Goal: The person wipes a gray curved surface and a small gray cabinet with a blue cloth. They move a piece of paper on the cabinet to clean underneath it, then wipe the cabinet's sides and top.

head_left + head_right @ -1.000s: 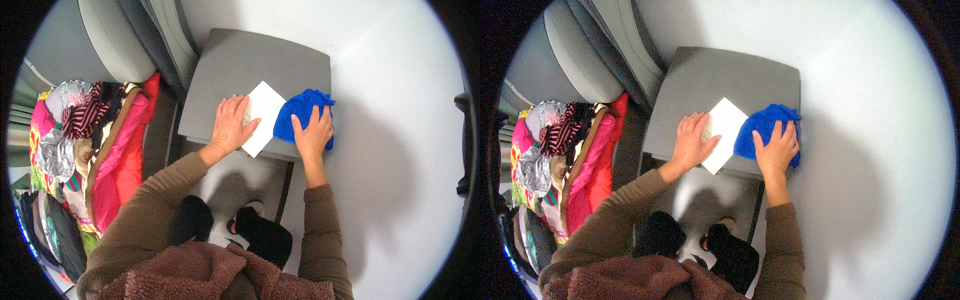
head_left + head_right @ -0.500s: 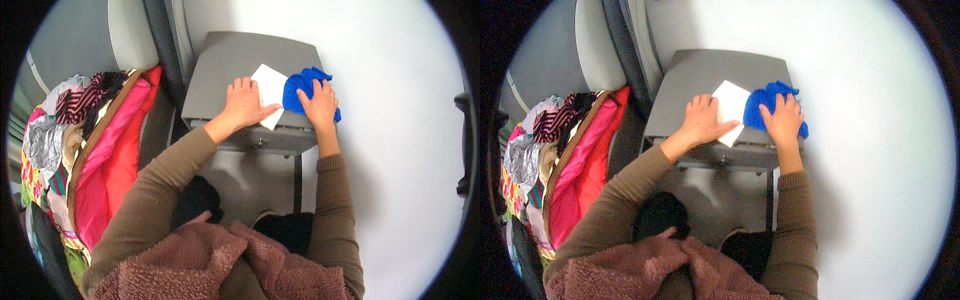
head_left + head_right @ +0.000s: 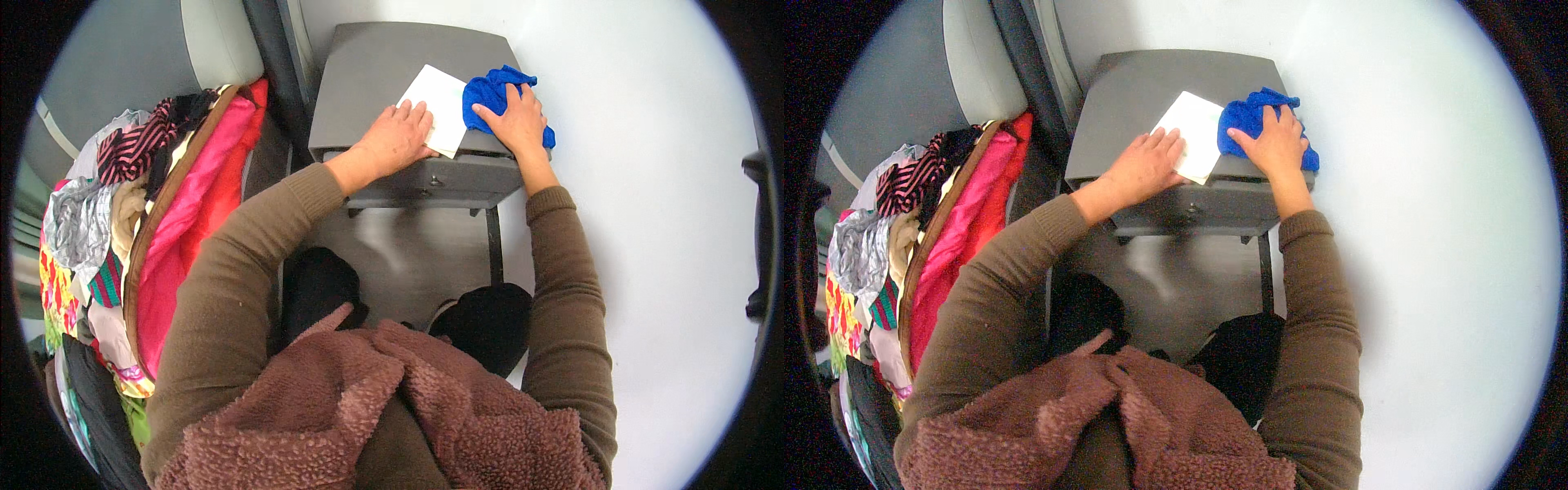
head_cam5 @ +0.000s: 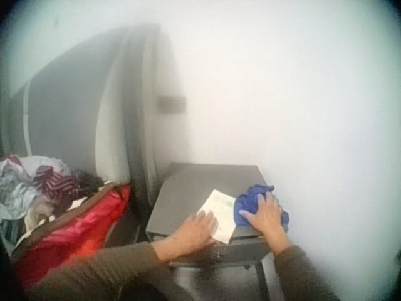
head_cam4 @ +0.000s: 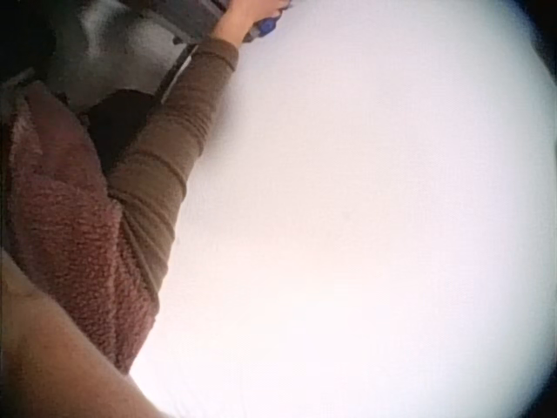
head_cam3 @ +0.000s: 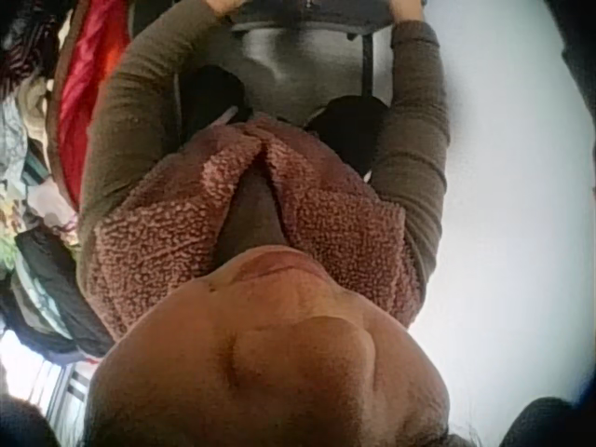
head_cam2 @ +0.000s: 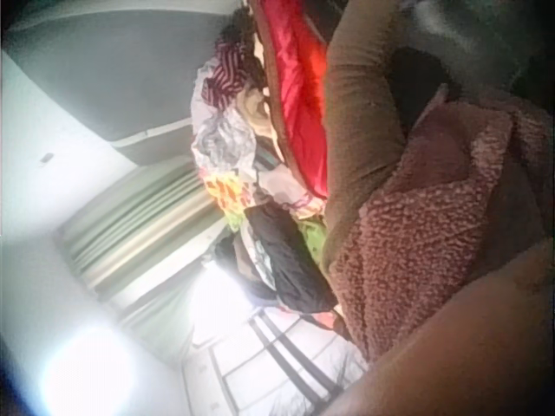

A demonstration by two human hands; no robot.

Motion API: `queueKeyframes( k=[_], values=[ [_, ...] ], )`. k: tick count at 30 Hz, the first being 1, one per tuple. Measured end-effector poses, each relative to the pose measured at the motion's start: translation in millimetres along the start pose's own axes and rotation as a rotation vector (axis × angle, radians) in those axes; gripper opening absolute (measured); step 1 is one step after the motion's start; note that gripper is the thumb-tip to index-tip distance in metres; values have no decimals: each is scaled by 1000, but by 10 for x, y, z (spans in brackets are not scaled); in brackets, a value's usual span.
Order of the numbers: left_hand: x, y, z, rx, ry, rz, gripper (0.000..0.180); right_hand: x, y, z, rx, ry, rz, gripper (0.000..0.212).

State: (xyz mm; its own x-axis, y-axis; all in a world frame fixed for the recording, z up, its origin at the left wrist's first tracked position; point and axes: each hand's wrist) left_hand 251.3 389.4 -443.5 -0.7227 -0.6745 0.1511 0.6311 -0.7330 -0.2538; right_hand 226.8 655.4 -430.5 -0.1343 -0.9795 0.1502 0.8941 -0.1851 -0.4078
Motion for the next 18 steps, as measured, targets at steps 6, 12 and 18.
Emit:
queueKeyframes(
  k=[6,12,18],
  values=[
    [110,60,56,-13,72,-101,56,-63,-53,11,46,-59,-22,95],
    [360,404,84,104,125,-2,46,-183,-299,-152,31,-86,-93,94],
    [1367,853,448,-559,1087,909,32,52,-499,-169,-5,-60,-228,73]
  ],
)
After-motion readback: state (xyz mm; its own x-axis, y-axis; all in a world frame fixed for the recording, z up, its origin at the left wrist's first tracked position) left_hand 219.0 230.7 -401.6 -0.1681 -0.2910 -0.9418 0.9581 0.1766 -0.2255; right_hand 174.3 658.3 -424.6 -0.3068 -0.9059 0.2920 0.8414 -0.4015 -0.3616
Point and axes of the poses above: each hand's wrist, its own y-axis away from the middle knuckle, its own z-axis out of the back of the hand, x = y × z, and after that the axes turned 4 degrees about -z, right-handed
